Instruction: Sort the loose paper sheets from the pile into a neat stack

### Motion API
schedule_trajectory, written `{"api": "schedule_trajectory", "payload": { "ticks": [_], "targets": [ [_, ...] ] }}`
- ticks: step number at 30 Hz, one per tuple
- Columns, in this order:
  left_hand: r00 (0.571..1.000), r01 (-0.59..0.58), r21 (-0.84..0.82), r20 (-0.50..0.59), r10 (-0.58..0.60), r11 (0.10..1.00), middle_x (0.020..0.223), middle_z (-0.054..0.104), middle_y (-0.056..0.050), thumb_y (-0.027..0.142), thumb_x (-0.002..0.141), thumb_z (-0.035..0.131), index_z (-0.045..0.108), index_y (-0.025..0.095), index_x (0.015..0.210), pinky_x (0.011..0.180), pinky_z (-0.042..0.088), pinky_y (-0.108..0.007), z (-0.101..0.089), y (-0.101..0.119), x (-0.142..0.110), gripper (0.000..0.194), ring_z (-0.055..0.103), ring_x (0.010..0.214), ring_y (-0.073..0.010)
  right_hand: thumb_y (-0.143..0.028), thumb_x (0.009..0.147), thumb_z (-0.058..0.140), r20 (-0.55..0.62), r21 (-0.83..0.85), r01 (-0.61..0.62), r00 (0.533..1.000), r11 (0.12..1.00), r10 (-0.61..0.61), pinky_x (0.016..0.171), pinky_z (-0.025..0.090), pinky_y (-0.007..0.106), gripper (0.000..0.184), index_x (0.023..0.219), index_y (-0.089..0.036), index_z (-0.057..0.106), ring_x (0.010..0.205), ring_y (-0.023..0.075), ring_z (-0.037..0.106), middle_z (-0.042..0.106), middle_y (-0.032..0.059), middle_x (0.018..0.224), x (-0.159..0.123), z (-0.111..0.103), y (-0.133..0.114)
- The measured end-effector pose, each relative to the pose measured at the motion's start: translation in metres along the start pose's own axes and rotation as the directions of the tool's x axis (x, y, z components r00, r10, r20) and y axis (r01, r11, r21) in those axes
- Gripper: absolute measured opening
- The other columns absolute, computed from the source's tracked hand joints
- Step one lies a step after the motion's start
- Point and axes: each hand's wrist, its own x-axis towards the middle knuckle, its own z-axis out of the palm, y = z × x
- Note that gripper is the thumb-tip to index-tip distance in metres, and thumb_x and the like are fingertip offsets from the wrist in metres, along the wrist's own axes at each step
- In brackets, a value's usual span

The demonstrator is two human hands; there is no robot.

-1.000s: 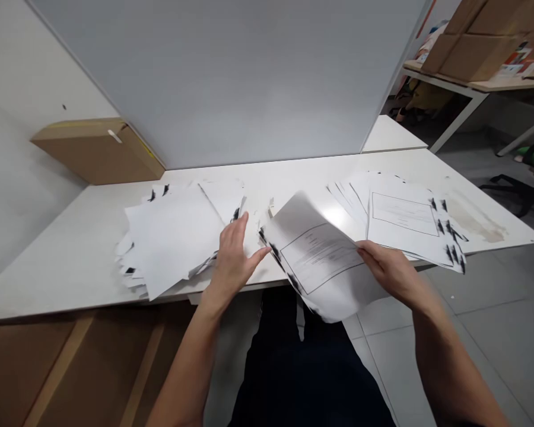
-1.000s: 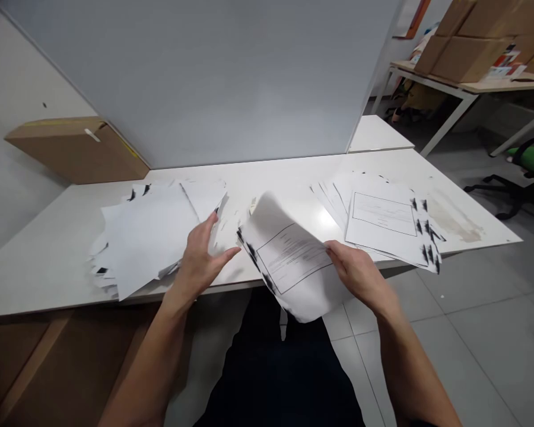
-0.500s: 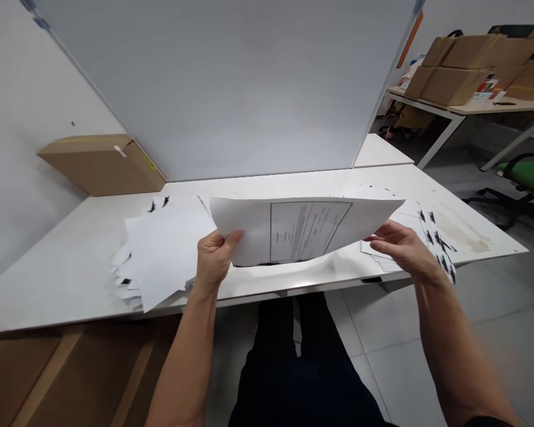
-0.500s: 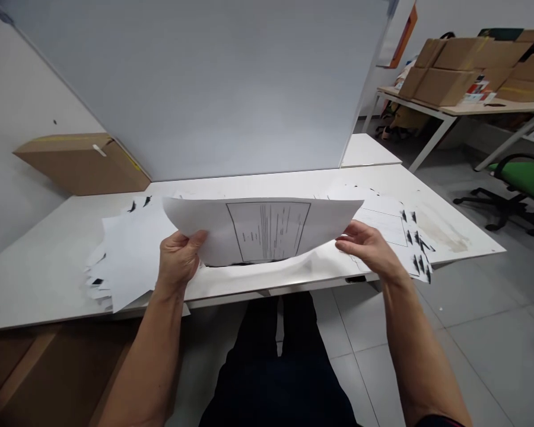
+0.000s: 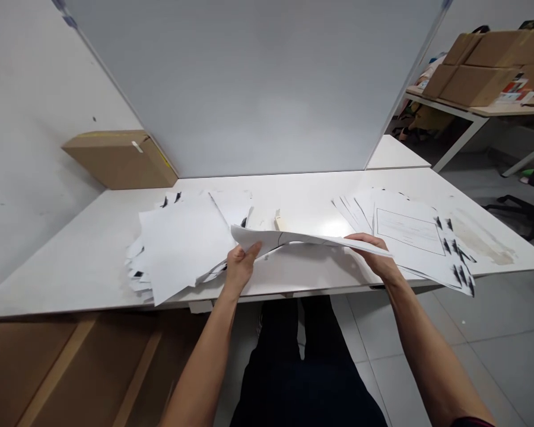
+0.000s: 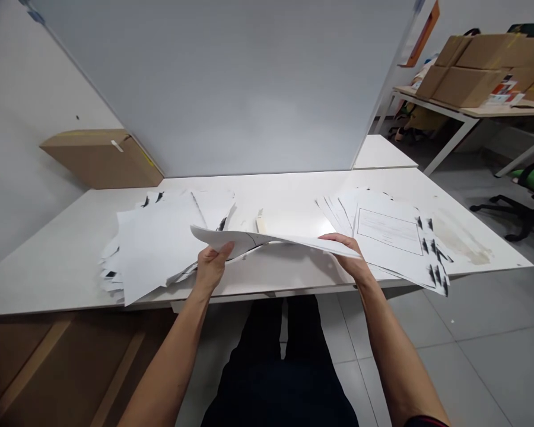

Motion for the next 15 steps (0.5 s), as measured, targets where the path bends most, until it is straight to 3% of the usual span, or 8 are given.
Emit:
{"api": "schedule_trajectory", "payload": {
  "ticks": [3,7,10,12,15],
  "targets": [
    [1.0,0.021,0.032,-0.001,-0.021,0.999,0.092,0.07,-0.009,0.046,0.066,0.067,0.068,0.011,0.089,0.085,0.047,-0.037,0.004,-0.004,0.003,0.041,0.062,0.09,-0.0232,-0.039,0.07,0.067,-0.072,-0.026,0.006,0.997,1.0,-0.008,0.071,0.048,0.033,0.025,0.084,-0.018,0.069,0.081,0.0212,0.062,0.069,0.0069,0.085,0.002,-0.001,-0.002],
    [0.998,0.061,0.047,0.027,-0.063,0.997,0.097,0.069,-0.012,0.047,0.066,0.067,0.067,0.01,0.093,0.087,0.046,-0.035,0.009,-0.008,0.004,0.046,0.062,0.094,-0.0221,-0.043,0.068,0.067,0.026,-0.095,-0.125,0.991,0.988,0.128,0.064,0.047,0.032,0.031,0.078,-0.014,0.07,0.074,0.0227,0.061,0.069,0.0086,0.078,0.006,0.001,0.006],
    [0.998,0.044,0.075,0.051,-0.048,0.996,0.097,0.069,-0.01,0.046,0.069,0.066,0.066,0.011,0.094,0.085,0.046,-0.033,0.007,-0.002,0.006,0.043,0.061,0.092,-0.0204,-0.043,0.067,0.067,-0.019,-0.1,-0.122,0.993,0.988,0.12,0.061,0.045,0.029,0.03,0.075,-0.014,0.069,0.069,0.0198,0.059,0.067,0.0052,0.072,0.002,0.0,0.009],
    [0.994,0.03,0.077,0.101,-0.038,0.997,0.091,0.069,-0.006,0.046,0.071,0.064,0.065,0.013,0.094,0.081,0.046,-0.031,0.005,0.003,0.009,0.04,0.061,0.087,-0.0182,-0.042,0.068,0.067,-0.088,-0.104,-0.138,0.988,0.985,0.129,0.056,0.042,0.026,0.029,0.071,-0.014,0.067,0.063,0.0165,0.056,0.063,0.0022,0.064,-0.006,-0.003,0.009],
    [0.976,0.015,0.103,0.214,-0.037,0.995,0.072,0.062,0.0,0.045,0.076,0.059,0.061,0.015,0.085,0.07,0.045,-0.026,0.002,0.001,0.011,0.031,0.057,0.073,-0.0129,-0.042,0.07,0.065,-0.085,-0.08,-0.202,0.977,0.976,0.195,0.051,0.038,0.024,0.029,0.069,-0.013,0.065,0.056,0.0133,0.051,0.059,0.0006,0.058,-0.024,-0.006,0.012]
  ]
}}
